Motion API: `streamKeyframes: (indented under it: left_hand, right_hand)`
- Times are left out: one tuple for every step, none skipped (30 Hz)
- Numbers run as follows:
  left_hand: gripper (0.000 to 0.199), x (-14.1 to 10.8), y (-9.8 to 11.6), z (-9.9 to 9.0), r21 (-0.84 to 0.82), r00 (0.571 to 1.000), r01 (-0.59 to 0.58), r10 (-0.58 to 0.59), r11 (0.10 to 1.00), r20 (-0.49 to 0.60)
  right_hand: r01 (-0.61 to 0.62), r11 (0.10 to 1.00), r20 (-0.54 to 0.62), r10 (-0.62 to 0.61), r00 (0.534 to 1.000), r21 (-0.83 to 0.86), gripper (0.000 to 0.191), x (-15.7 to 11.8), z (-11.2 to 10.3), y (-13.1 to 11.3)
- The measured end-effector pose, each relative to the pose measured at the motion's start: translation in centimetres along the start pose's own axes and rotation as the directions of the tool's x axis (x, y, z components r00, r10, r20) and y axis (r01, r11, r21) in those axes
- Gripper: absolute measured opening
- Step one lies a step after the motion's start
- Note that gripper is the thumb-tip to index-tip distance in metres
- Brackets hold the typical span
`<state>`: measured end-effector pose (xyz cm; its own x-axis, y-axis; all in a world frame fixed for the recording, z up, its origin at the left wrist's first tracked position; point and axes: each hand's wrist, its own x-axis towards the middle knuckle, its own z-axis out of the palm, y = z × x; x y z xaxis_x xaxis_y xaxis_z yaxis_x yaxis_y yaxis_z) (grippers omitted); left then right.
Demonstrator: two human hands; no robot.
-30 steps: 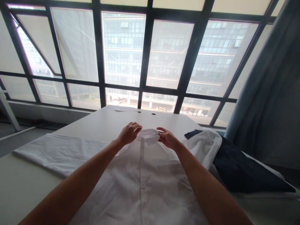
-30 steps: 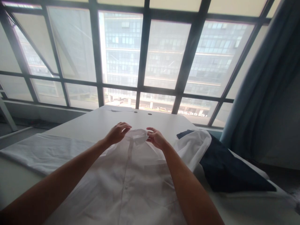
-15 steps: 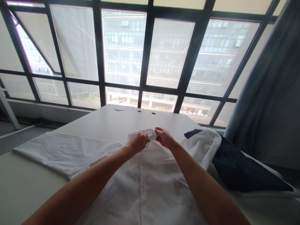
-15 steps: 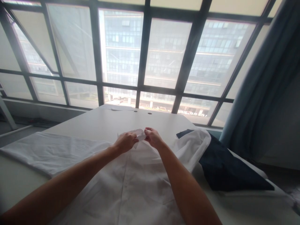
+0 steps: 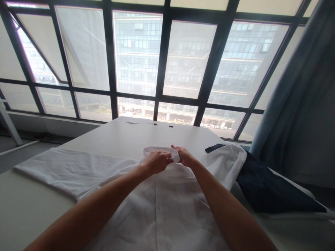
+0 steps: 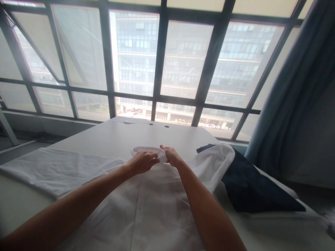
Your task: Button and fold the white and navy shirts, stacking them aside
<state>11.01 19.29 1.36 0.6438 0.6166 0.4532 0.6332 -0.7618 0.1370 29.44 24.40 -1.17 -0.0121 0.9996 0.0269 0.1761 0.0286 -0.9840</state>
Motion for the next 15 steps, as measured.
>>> streamKeyframes:
  left_hand:
    - [0.021, 0.0, 0.1, -0.1, 0.018, 1.0, -0.026, 0.027, 0.999, -0.013]
    - [0.02, 0.0, 0.1, -0.1, 0.035, 0.998, -0.049, 0.05, 0.998, -0.024]
    - [0.019, 0.0, 0.1, -0.2, 0.051, 0.997, -0.064, 0.066, 0.997, -0.034]
    - [0.019, 0.1, 0.1, -0.2, 0.066, 0.996, -0.074, 0.077, 0.995, -0.045]
    - [0.018, 0.1, 0.0, -0.2, 0.081, 0.995, -0.08, 0.085, 0.994, -0.055]
    - [0.017, 0.0, 0.0, -0.2, 0.096, 0.994, -0.08, 0.087, 0.992, -0.065]
    - [0.016, 0.0, -0.1, -0.2, 0.111, 0.994, -0.078, 0.086, 0.991, -0.072]
    - [0.016, 0.0, -0.1, -0.1, 0.126, 0.994, -0.071, 0.08, 0.99, -0.075]
    - [0.017, -0.1, -0.2, -0.1, 0.142, 0.995, -0.057, 0.067, 0.988, -0.071]
    - [0.018, -0.2, -0.2, -0.1, 0.159, 0.997, -0.036, 0.046, 0.987, -0.059]
    - [0.021, -0.2, -0.2, -0.1, 0.177, 0.999, -0.01, 0.017, 0.984, -0.038]
    - [0.025, -0.2, -0.1, -0.1, 0.193, 1.0, 0.014, -0.013, 0.981, -0.01]
    - [0.03, -0.2, -0.1, -0.1, 0.207, 0.999, 0.034, -0.039, 0.978, 0.02]
    - [0.035, -0.2, 0.0, -0.3, 0.217, 0.997, 0.049, -0.061, 0.975, 0.05]
    - [0.039, -0.1, 0.0, -0.5, 0.222, 0.994, 0.057, -0.076, 0.973, 0.079]
  right_hand:
    - [0.004, 0.998, -0.047, -0.007, 0.999, -0.063, 0.031, -0.1, -0.2, -0.3]
    - [0.018, 0.989, -0.105, -0.034, 0.994, -0.15, 0.032, -0.3, -0.4, -0.7]
    - [0.043, 0.965, -0.143, -0.082, 0.986, -0.258, 0.034, -0.6, -0.6, -1.2]
    - [0.077, 0.926, -0.138, -0.137, 0.981, -0.37, 0.038, -0.9, -0.8, -1.9]
    - [0.107, 0.875, -0.093, -0.17, 0.981, -0.473, 0.041, -1.3, -0.9, -2.6]
    - [0.127, 0.822, -0.022, -0.167, 0.986, -0.555, 0.042, -1.7, -0.9, -3.4]
    - [0.136, 0.779, 0.05, -0.133, 0.99, -0.612, 0.041, -2.1, -0.9, -4.1]
    - [0.139, 0.74, 0.105, -0.093, 0.99, -0.659, 0.036, -2.5, -0.9, -4.7]
    - [0.141, 0.697, 0.132, -0.067, 0.989, -0.703, 0.031, -2.9, -0.7, -5.2]
    - [0.143, 0.651, 0.13, -0.069, 0.989, -0.746, 0.025, -3.1, -0.5, -5.5]
    - [0.144, 0.607, 0.108, -0.097, 0.989, -0.782, 0.02, -3.3, -0.3, -5.6]
    - [0.142, 0.569, 0.074, -0.141, 0.987, -0.81, 0.017, -3.3, -0.1, -5.5]
    - [0.133, 0.542, 0.037, -0.186, 0.982, -0.829, 0.016, -3.2, 0.0, -5.3]
    - [0.119, 0.528, 0.0, -0.221, 0.975, -0.841, 0.016, -3.1, 0.2, -5.0]
    - [0.101, 0.522, -0.034, -0.244, 0.969, -0.847, 0.017, -2.9, 0.3, -4.6]
